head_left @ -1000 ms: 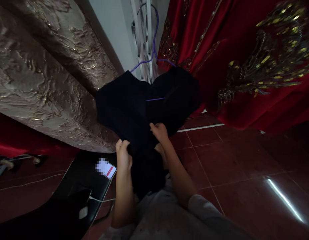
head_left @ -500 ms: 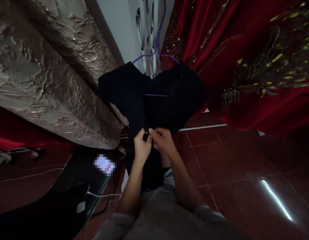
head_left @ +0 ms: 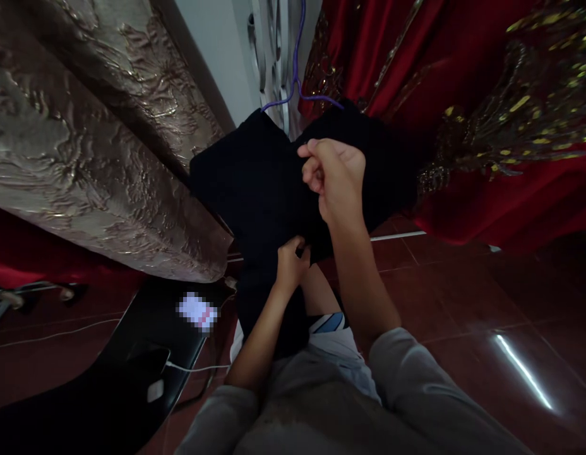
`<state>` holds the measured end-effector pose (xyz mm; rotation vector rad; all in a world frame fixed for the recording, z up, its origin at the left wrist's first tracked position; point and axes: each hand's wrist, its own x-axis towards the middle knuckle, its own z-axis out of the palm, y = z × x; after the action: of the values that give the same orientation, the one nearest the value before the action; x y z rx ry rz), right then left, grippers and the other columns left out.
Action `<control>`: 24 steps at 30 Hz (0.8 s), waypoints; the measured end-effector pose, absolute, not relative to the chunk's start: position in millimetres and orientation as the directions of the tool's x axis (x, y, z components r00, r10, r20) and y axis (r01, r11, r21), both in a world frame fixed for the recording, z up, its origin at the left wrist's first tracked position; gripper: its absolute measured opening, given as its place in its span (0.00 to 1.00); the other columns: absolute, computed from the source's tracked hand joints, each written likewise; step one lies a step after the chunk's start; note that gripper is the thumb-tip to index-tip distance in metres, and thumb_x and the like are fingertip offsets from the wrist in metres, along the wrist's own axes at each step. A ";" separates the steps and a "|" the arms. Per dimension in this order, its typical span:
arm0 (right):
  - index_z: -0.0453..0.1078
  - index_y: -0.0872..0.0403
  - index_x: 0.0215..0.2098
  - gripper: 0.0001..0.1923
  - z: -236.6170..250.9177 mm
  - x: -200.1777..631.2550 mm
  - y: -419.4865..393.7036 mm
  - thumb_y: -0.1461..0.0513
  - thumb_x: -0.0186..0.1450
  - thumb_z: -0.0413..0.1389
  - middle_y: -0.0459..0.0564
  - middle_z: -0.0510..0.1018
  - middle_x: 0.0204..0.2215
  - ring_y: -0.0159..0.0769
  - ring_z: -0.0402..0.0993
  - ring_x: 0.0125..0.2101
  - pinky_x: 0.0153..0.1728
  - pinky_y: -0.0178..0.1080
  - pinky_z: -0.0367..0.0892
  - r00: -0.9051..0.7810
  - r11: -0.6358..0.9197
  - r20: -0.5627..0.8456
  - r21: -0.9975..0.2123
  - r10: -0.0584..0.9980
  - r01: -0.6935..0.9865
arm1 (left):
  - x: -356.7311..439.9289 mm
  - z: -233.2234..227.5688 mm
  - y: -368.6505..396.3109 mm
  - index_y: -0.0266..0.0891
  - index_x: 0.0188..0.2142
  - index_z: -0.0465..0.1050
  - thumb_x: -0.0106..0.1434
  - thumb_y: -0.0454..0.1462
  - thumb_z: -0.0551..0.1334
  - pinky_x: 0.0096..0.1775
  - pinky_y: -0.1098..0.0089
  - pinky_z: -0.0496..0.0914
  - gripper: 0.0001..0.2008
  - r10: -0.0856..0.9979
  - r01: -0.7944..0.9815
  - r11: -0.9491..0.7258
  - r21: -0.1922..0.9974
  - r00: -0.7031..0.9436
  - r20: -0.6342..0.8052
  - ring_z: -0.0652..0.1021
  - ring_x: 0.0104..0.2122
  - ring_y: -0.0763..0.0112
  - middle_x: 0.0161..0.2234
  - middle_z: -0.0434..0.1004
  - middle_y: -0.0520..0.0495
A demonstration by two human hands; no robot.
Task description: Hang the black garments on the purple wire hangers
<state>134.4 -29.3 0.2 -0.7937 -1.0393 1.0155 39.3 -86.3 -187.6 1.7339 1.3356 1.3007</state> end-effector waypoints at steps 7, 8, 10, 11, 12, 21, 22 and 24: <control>0.70 0.55 0.27 0.14 -24.8 147.4 -37.9 0.58 0.70 0.56 0.40 0.66 0.15 0.20 0.58 0.13 0.15 0.24 0.51 0.123 0.338 0.319 -0.920 0.940 -0.199 | -25.6 -178.1 -170.7 0.40 0.39 0.68 0.63 0.43 0.68 0.44 0.65 0.71 0.12 0.986 0.640 -0.134 0.756 0.009 0.166 0.77 0.38 0.63 0.37 0.74 0.47; 0.71 0.55 0.27 0.14 -25.8 147.0 -37.9 0.59 0.70 0.56 0.40 0.66 0.14 0.19 0.59 0.13 0.15 0.24 0.52 0.118 0.338 0.319 -0.919 0.940 -0.202 | -28.6 -184.6 -184.7 0.40 0.42 0.68 0.62 0.45 0.69 0.45 0.63 0.72 0.16 0.996 0.686 -0.079 0.723 0.074 0.039 0.78 0.39 0.60 0.40 0.75 0.45; 0.71 0.55 0.26 0.13 -26.6 143.3 -39.0 0.61 0.69 0.55 0.40 0.67 0.14 0.19 0.59 0.14 0.15 0.24 0.53 0.109 0.330 0.314 -0.920 0.943 -0.209 | -27.9 -201.7 -203.8 0.37 0.51 0.67 0.57 0.46 0.72 0.49 0.58 0.72 0.27 0.985 0.756 -0.010 0.655 0.120 -0.123 0.78 0.48 0.51 0.49 0.74 0.36; 0.72 0.55 0.26 0.13 -26.9 140.5 -40.1 0.61 0.69 0.55 0.40 0.67 0.14 0.19 0.60 0.14 0.15 0.24 0.53 0.102 0.324 0.309 -0.922 0.946 -0.211 | -26.3 -210.9 -208.0 0.35 0.55 0.65 0.56 0.44 0.72 0.52 0.55 0.71 0.32 0.983 0.769 0.014 0.639 0.108 -0.150 0.77 0.52 0.47 0.53 0.72 0.32; 0.72 0.55 0.26 0.13 -27.3 137.8 -41.4 0.62 0.68 0.55 0.40 0.68 0.14 0.19 0.60 0.14 0.15 0.24 0.54 0.091 0.318 0.305 -0.924 0.948 -0.212 | -25.3 -219.3 -208.6 0.34 0.58 0.63 0.56 0.40 0.71 0.53 0.54 0.71 0.33 0.984 0.759 0.045 0.649 0.077 -0.158 0.76 0.54 0.46 0.55 0.71 0.31; 0.73 0.56 0.26 0.11 -25.3 140.6 -44.6 0.64 0.66 0.55 0.40 0.69 0.14 0.20 0.61 0.14 0.16 0.25 0.55 0.073 0.315 0.307 -0.928 0.949 -0.199 | -35.6 -221.3 -208.9 0.36 0.41 0.77 0.52 0.27 0.55 0.49 0.67 0.72 0.18 0.968 0.430 0.191 0.882 0.066 -0.242 0.80 0.43 0.62 0.40 0.81 0.46; 0.72 0.56 0.26 0.11 -23.1 141.6 -44.4 0.64 0.66 0.55 0.40 0.68 0.14 0.20 0.60 0.14 0.16 0.24 0.54 0.080 0.314 0.304 -0.929 0.949 -0.196 | -29.0 -216.1 -217.5 0.36 0.38 0.77 0.51 0.28 0.55 0.48 0.68 0.73 0.17 0.964 0.400 0.189 0.897 0.098 -0.247 0.80 0.42 0.62 0.38 0.81 0.47; 0.72 0.56 0.26 0.12 -17.7 142.3 -44.2 0.64 0.67 0.54 0.40 0.68 0.13 0.20 0.60 0.14 0.15 0.24 0.53 0.091 0.310 0.297 -0.933 0.950 -0.185 | -13.2 -205.8 -233.8 0.36 0.36 0.78 0.50 0.30 0.55 0.45 0.69 0.73 0.16 0.961 0.329 0.194 0.924 0.126 -0.246 0.80 0.40 0.63 0.35 0.80 0.48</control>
<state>142.3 -44.2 -17.7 -0.8689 -1.1515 1.0246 -13.2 -233.8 -205.8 1.3332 1.4054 0.7516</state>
